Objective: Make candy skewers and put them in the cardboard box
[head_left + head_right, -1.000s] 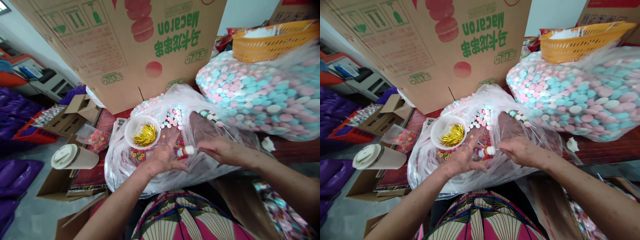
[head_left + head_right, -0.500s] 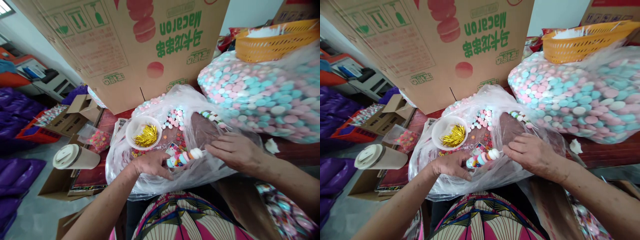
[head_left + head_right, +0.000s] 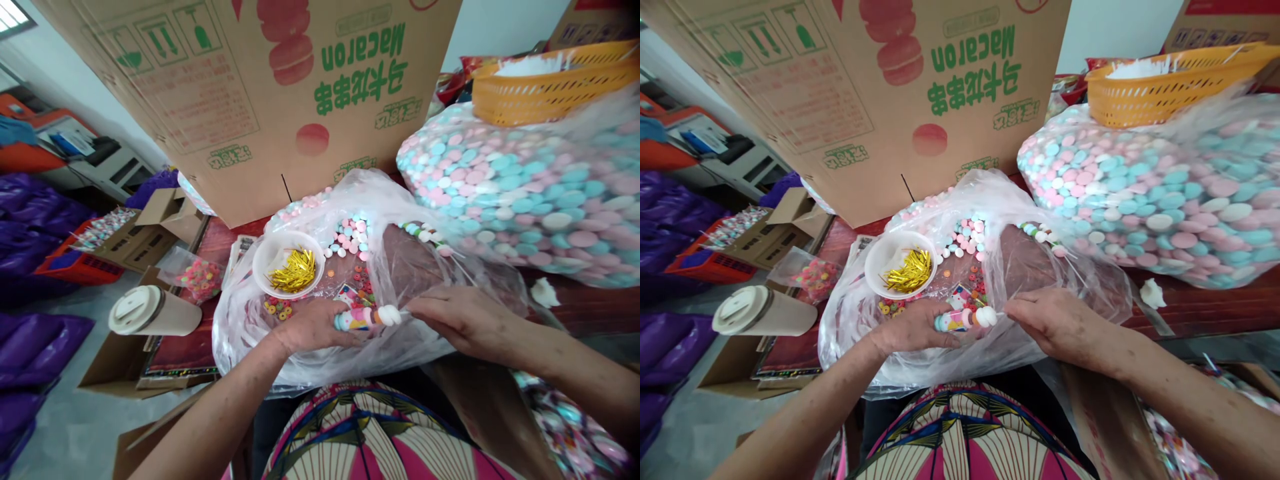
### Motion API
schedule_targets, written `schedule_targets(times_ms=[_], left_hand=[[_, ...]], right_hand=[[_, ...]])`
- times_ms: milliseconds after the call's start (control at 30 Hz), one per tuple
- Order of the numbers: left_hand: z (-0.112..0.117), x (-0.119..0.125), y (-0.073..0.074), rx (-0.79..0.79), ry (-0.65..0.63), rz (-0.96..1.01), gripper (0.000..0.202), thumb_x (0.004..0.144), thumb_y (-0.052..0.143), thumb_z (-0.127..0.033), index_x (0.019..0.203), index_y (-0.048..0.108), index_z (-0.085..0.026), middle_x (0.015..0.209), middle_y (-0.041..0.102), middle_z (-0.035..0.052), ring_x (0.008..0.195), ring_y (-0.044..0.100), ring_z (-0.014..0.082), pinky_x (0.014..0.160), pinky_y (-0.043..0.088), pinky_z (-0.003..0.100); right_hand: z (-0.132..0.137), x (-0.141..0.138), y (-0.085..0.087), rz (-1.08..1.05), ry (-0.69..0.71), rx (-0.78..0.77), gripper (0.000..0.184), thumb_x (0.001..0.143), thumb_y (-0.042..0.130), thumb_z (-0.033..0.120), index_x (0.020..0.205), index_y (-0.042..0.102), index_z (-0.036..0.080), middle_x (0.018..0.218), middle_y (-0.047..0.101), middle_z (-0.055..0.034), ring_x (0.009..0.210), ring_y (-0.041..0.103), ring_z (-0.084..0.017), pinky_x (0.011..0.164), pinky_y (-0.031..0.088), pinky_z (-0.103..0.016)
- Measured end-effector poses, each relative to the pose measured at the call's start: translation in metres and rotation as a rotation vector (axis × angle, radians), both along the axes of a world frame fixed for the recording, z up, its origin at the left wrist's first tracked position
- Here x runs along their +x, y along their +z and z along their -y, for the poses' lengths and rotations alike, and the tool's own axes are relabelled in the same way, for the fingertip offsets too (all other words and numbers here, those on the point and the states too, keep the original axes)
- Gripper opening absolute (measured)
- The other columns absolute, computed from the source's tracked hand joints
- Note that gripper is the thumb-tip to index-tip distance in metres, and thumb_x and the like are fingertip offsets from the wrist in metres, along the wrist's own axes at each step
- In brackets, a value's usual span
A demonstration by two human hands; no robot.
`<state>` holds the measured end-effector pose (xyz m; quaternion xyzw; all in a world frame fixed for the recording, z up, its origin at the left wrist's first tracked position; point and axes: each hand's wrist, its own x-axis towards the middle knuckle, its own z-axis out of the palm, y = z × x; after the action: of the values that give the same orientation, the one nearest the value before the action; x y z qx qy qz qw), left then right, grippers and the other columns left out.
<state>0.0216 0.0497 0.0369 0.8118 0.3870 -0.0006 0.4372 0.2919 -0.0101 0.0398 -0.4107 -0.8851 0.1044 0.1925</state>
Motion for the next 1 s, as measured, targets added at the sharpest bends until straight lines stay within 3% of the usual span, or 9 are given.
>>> schedule_targets(times_ms=[133,233,400,500,567,633,700,833,1000], left_hand=[[0.010,0.013,-0.005,0.215,0.077,-0.042,0.041,0.074,0.063,-0.060,0.085,0.066,-0.020,0.076,0.066,-0.0002,0.070,0.058,0.0168,0.063,0.037,0.024],[0.013,0.026,-0.008,0.299,0.030,-0.131,0.039,0.076,0.063,-0.057,0.087,0.065,-0.020,0.078,0.067,0.0015,0.071,0.059,0.0188,0.063,0.037,0.026],[0.012,0.040,-0.009,0.207,0.062,-0.116,0.027,0.075,0.068,-0.041,0.092,0.064,-0.020,0.082,0.068,0.0011,0.075,0.061,0.0191,0.066,0.040,0.026],[0.010,0.035,-0.005,0.155,0.081,-0.077,0.035,0.073,0.069,-0.044,0.098,0.063,-0.021,0.086,0.068,0.0015,0.078,0.060,0.0198,0.068,0.042,0.027],[0.006,0.026,-0.001,0.112,0.024,-0.062,0.044,0.069,0.072,-0.049,0.101,0.062,-0.021,0.089,0.067,0.0017,0.081,0.060,0.0212,0.071,0.042,0.028],[0.002,0.018,0.003,-0.001,-0.074,-0.029,0.048,0.064,0.076,-0.048,0.101,0.062,-0.021,0.087,0.066,0.0009,0.079,0.060,0.0208,0.071,0.043,0.029],[-0.002,0.014,0.006,-0.255,-0.156,0.016,0.049,0.062,0.079,-0.043,0.101,0.061,-0.020,0.077,0.063,-0.0021,0.066,0.059,0.0167,0.064,0.044,0.027],[-0.003,0.015,0.011,-0.747,-0.137,0.088,0.059,0.052,0.085,-0.038,0.102,0.059,-0.019,0.063,0.055,-0.0067,0.046,0.053,0.0110,0.046,0.043,0.023],[0.002,0.020,0.007,-0.779,-0.072,0.141,0.055,0.057,0.082,-0.031,0.106,0.059,-0.020,0.060,0.056,-0.0059,0.045,0.052,0.0108,0.045,0.043,0.023]], right_hand=[[-0.001,-0.006,0.003,-0.026,0.046,-0.146,0.024,0.090,0.041,0.015,0.090,0.064,0.018,0.077,0.069,-0.0042,0.068,0.063,-0.015,0.060,0.042,-0.024],[-0.006,-0.017,0.004,0.014,0.064,-0.190,0.024,0.090,0.040,0.015,0.087,0.065,0.018,0.077,0.068,-0.0039,0.068,0.063,-0.016,0.058,0.039,-0.024],[-0.017,-0.032,0.001,0.165,0.035,-0.166,0.021,0.087,0.045,0.012,0.089,0.065,0.018,0.079,0.068,-0.0041,0.068,0.061,-0.016,0.055,0.031,-0.025],[-0.021,-0.027,0.004,0.249,0.022,-0.143,0.020,0.085,0.047,0.011,0.091,0.065,0.018,0.080,0.068,-0.0045,0.069,0.060,-0.016,0.055,0.029,-0.026],[-0.024,-0.020,0.008,0.266,0.025,-0.095,0.020,0.084,0.048,0.011,0.088,0.066,0.019,0.077,0.068,-0.0041,0.067,0.059,-0.016,0.055,0.028,-0.027],[-0.025,-0.015,0.012,0.242,0.077,-0.021,0.020,0.084,0.047,0.011,0.083,0.065,0.019,0.071,0.066,-0.0028,0.064,0.056,-0.015,0.055,0.028,-0.027],[-0.025,-0.012,0.014,0.207,0.158,0.111,0.022,0.085,0.044,0.008,0.079,0.063,0.018,0.066,0.062,-0.0020,0.062,0.052,-0.015,0.057,0.029,-0.029],[-0.019,-0.013,0.012,0.173,0.230,0.371,0.028,0.088,0.037,0.006,0.092,0.063,0.017,0.070,0.063,-0.0037,0.067,0.049,-0.017,0.066,0.033,-0.033],[-0.009,-0.021,-0.002,0.126,0.267,0.364,0.027,0.089,0.037,0.008,0.098,0.061,0.016,0.072,0.063,-0.0041,0.067,0.051,-0.017,0.063,0.035,-0.033]])
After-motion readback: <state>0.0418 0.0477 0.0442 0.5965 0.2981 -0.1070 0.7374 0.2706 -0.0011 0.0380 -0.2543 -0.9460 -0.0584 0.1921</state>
